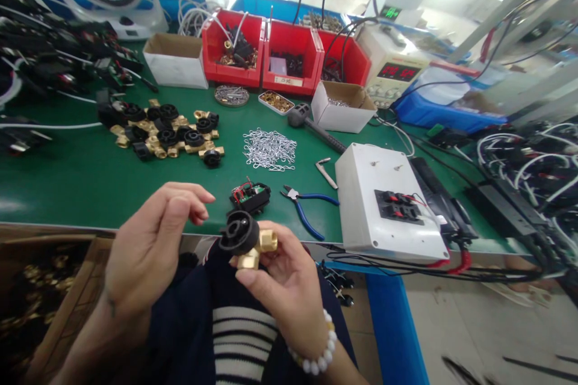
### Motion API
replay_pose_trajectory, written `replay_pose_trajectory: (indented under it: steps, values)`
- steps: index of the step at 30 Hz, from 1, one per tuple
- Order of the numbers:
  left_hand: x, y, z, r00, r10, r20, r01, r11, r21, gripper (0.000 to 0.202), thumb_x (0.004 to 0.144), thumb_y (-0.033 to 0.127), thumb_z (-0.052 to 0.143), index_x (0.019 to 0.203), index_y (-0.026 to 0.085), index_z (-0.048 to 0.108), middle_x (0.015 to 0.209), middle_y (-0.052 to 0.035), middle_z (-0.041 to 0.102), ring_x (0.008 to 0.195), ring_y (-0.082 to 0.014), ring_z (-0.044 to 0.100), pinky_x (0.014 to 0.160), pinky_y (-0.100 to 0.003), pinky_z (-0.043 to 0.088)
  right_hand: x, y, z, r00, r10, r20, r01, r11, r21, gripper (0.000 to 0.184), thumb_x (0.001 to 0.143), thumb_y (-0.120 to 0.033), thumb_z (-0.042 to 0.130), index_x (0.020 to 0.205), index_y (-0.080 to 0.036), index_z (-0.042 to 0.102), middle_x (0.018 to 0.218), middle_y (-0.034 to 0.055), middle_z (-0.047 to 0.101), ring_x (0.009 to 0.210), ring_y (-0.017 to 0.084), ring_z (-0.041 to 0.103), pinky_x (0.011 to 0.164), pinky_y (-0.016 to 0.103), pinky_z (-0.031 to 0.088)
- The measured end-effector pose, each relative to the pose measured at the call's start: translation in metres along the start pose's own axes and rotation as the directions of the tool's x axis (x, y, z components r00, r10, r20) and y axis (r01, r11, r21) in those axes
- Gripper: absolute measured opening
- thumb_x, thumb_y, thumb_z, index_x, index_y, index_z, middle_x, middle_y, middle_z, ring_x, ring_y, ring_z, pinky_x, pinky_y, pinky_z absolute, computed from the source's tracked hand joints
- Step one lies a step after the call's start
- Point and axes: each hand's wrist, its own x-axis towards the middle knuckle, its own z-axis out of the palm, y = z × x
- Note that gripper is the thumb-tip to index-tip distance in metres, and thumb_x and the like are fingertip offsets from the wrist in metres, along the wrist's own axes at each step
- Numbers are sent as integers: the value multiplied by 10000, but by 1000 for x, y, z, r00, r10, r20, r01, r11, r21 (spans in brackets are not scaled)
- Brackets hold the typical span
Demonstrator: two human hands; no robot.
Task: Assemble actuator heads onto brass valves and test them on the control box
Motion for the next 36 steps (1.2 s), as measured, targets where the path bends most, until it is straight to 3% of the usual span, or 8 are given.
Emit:
replay_pose_trajectory:
  steps: [6,11,14,17,20,25,29,36]
  values:
    - [18,-16,21,997,-13,75,-26,866,499,500,1010,512,378,1228,138,629,1244,-165,624,1091,-322,593,933,-471,485,5,4,-4,991,121,52,-129,970,208,473,719,-434,854,1143,-312,683,1173,53,728,838,187,710,807,371,622]
    - [14,-18,54,984,-105,147,-7,790,613,669,909,525,584,1386,60,518,1313,-295,553,1062,-420,593,871,-566,496,4,3,-3,992,100,80,-118,957,266,450,724,-401,857,1134,-316,692,1210,55,721,976,203,719,860,366,622]
    - [15,-26,66,990,-92,108,12,813,581,639,849,442,695,1336,62,528,1265,-271,573,1061,-396,593,883,-544,499,2,2,-3,994,95,55,-105,970,219,441,729,-417,851,1125,-307,691,1244,71,705,1011,220,713,899,395,608]
    - [19,-37,67,997,-62,36,41,904,426,530,821,415,730,1231,118,574,1205,-184,609,1092,-331,597,957,-488,493,1,2,-4,994,90,56,-99,976,192,469,729,-463,841,1140,-299,683,1247,88,703,1025,240,713,915,421,599]
    - [22,-41,57,983,-186,7,186,983,5,534,795,413,734,1236,166,559,1198,-118,621,1108,-273,606,991,-446,486,1,1,-5,993,94,68,-106,976,193,469,734,-455,840,1143,-297,673,1229,82,713,973,228,725,882,409,615]
    - [22,-25,36,922,-294,252,382,583,-717,405,835,326,619,1209,175,577,1179,-82,671,1034,-207,647,876,-326,536,3,-3,-5,976,168,137,-201,940,276,427,794,-524,764,1085,-240,636,1038,83,760,701,198,728,705,391,643]
    - [19,-11,29,920,-306,244,369,472,-801,380,953,480,502,1143,180,634,1130,-86,702,975,-204,669,804,-315,565,3,-2,-2,958,208,200,-263,913,312,432,822,-466,761,1142,-219,609,938,58,757,630,163,717,631,324,619]
    - [9,-4,21,955,-283,84,264,692,-672,423,931,389,488,1307,233,605,1298,-53,665,1194,-247,621,990,-382,528,4,2,5,941,274,197,-318,917,240,417,884,-433,706,1210,-210,574,910,51,746,682,159,725,667,309,599]
